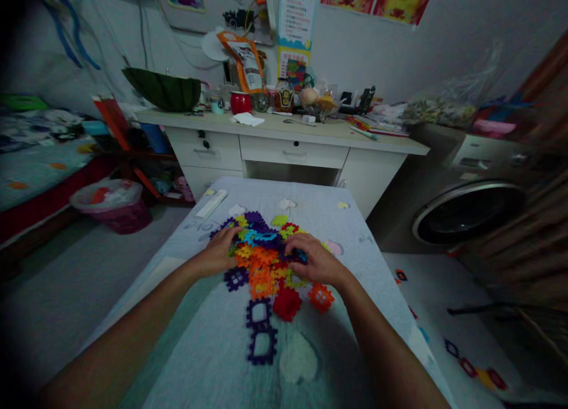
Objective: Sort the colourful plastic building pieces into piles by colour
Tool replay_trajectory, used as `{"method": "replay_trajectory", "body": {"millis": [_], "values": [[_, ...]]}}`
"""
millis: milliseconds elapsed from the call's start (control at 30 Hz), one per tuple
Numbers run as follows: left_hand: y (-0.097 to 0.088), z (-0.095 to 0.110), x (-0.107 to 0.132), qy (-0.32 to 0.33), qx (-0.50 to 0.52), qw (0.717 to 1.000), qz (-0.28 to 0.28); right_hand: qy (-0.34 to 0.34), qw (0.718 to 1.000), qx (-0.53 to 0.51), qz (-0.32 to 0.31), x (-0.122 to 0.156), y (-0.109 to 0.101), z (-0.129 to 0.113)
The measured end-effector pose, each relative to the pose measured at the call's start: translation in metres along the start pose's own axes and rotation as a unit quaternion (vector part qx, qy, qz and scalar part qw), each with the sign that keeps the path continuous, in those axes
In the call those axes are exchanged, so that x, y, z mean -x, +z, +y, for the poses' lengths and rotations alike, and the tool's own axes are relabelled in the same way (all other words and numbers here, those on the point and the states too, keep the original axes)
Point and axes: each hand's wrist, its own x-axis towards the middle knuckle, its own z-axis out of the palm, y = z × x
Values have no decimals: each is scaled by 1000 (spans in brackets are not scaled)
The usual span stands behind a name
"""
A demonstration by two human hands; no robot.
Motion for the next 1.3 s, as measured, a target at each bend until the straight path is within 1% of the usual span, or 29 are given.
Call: {"method": "replay_trajectory", "body": {"millis": [33, 67, 133, 200, 233, 300, 367, 400, 467, 567, 667, 767, 833, 900, 933, 1000, 1067, 1133, 1200, 1267, 1300], "values": [[-3, -3, -6, 2, 25, 999, 22, 28, 999, 15, 21, 13, 1, 4], [-6, -5, -13, 2, 41, 998, 57, 63, 997, 33, 41, 25, 2, 10], [-8, -6, -30, -16, 63, 990, 124, 142, 985, 70, 70, 48, 9, 23], [-8, -5, -50, -41, 60, 988, 137, 198, 973, 96, 68, 64, 20, 37], [-8, -3, -60, -50, 45, 989, 129, 215, 969, 104, 56, 70, 27, 43], [-5, 3, -78, -81, -10, 993, 87, 244, 962, 118, 27, 74, 43, 52], [-3, 10, -92, -120, -65, 990, 27, 267, 954, 136, 19, 73, 58, 57], [-2, 14, -97, -128, -82, 988, -6, 271, 951, 146, 24, 72, 63, 59], [0, 23, -103, -115, -96, 987, -54, 256, 953, 159, 37, 69, 70, 61], [3, 37, -101, -55, -70, 993, -80, 219, 961, 159, 53, 66, 72, 63], [7, 53, -88, 14, -31, 995, -96, 204, 963, 157, 84, 65, 71, 64], [11, 68, -68, 78, 10, 992, -104, 180, 965, 148, 120, 62, 70, 63], [12, 77, -52, 147, 56, 984, -86, 159, 968, 136, 135, 59, 68, 61], [12, 84, -35, 199, 39, 977, -68, 148, 971, 124, 142, 55, 64, 59], [11, 86, -25, 213, 23, 975, -55, 148, 971, 117, 144, 51, 62, 58], [9, 86, -4, 218, -3, 976, -23, 162, 970, 99, 153, 43, 57, 57], [7, 84, 19, 222, -25, 975, -12, 187, 965, 76, 170, 32, 52, 57], [7, 80, 44, 226, -53, 973, -19, 205, 959, 56, 185, 19, 48, 56], [11, 77, 70, 209, -68, 975, -25, 206, 959, 45, 188, 11, 42, 54], [19, 75, 95, 187, -69, 979, -39, 198, 961, 41, 189, 9, 36, 51], [25, 75, 106, 186, -67, 979, -53, 193, 962, 41, 186, 12, 33, 49]]}}
